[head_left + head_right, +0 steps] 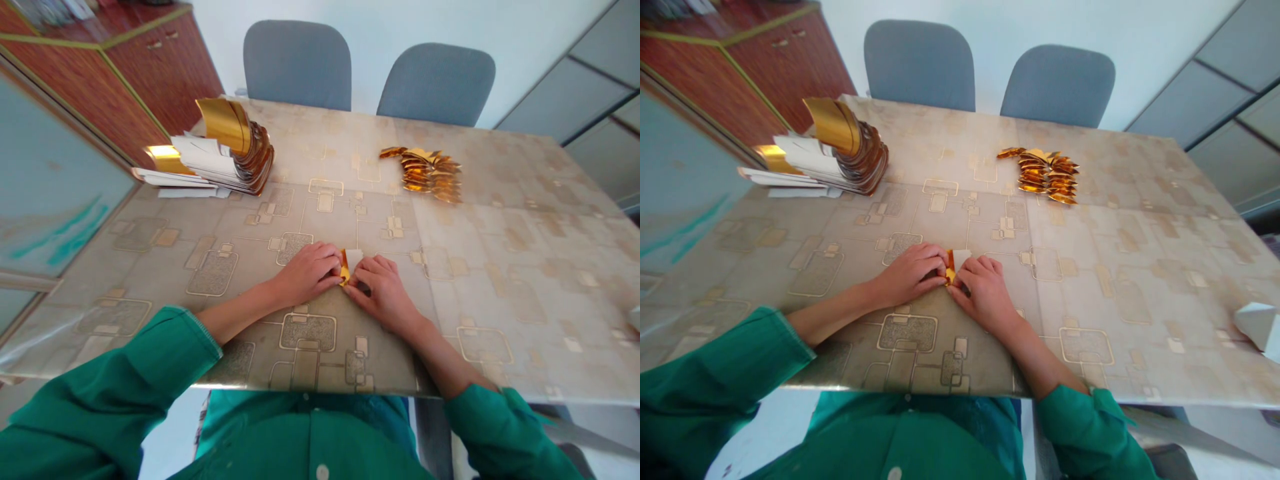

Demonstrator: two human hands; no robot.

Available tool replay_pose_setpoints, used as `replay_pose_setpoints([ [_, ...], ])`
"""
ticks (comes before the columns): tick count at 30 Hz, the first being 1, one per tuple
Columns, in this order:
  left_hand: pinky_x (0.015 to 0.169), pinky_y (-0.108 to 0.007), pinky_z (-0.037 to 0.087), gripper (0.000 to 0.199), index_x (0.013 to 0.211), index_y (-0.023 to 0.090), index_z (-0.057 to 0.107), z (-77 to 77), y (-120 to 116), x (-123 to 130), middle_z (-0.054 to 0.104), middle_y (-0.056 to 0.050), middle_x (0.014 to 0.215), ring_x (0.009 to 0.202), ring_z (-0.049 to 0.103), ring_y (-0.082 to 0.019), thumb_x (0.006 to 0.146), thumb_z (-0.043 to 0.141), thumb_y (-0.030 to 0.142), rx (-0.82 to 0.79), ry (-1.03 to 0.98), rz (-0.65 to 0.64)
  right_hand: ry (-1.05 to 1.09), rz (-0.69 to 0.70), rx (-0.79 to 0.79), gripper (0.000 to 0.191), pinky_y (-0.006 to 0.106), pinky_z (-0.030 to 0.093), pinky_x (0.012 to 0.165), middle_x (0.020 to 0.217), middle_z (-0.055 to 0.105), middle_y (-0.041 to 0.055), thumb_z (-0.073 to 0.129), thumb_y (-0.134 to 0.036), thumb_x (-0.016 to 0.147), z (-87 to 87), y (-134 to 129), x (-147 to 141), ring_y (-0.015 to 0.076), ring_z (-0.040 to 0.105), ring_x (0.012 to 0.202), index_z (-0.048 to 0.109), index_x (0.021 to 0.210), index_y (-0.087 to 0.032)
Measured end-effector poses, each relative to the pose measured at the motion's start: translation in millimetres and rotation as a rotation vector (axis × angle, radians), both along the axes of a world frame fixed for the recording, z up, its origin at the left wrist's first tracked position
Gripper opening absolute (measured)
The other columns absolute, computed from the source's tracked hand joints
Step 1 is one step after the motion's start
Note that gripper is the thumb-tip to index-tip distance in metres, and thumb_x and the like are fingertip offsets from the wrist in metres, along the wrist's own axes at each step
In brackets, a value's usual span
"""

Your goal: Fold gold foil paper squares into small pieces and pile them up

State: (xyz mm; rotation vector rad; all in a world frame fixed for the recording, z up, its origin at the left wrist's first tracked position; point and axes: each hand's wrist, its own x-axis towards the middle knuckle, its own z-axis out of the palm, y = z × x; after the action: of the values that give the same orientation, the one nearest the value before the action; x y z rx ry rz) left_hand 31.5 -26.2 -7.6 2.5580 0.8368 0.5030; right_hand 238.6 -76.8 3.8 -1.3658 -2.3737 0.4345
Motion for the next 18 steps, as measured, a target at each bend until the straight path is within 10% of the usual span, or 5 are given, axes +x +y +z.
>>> replay_pose_setpoints([
  [18,0.079,-0.034,0.040,0.018,0.081,0.016,0.059,4.0,-3.3,10.5,0.059,-0.005,0.093,0.091,0.053,-0.022,0.092,0.064,0.030,0.014,0.075,0.145,0.023,-0.059,0.010,0.018,0.035,0.036,0.078,0.082,0.060,0.0032,0.065,-0.024,0.089,-8.5,0.0,-0.4,0.0214,0.050,0.083,0.055,0.074,-0.021],
])
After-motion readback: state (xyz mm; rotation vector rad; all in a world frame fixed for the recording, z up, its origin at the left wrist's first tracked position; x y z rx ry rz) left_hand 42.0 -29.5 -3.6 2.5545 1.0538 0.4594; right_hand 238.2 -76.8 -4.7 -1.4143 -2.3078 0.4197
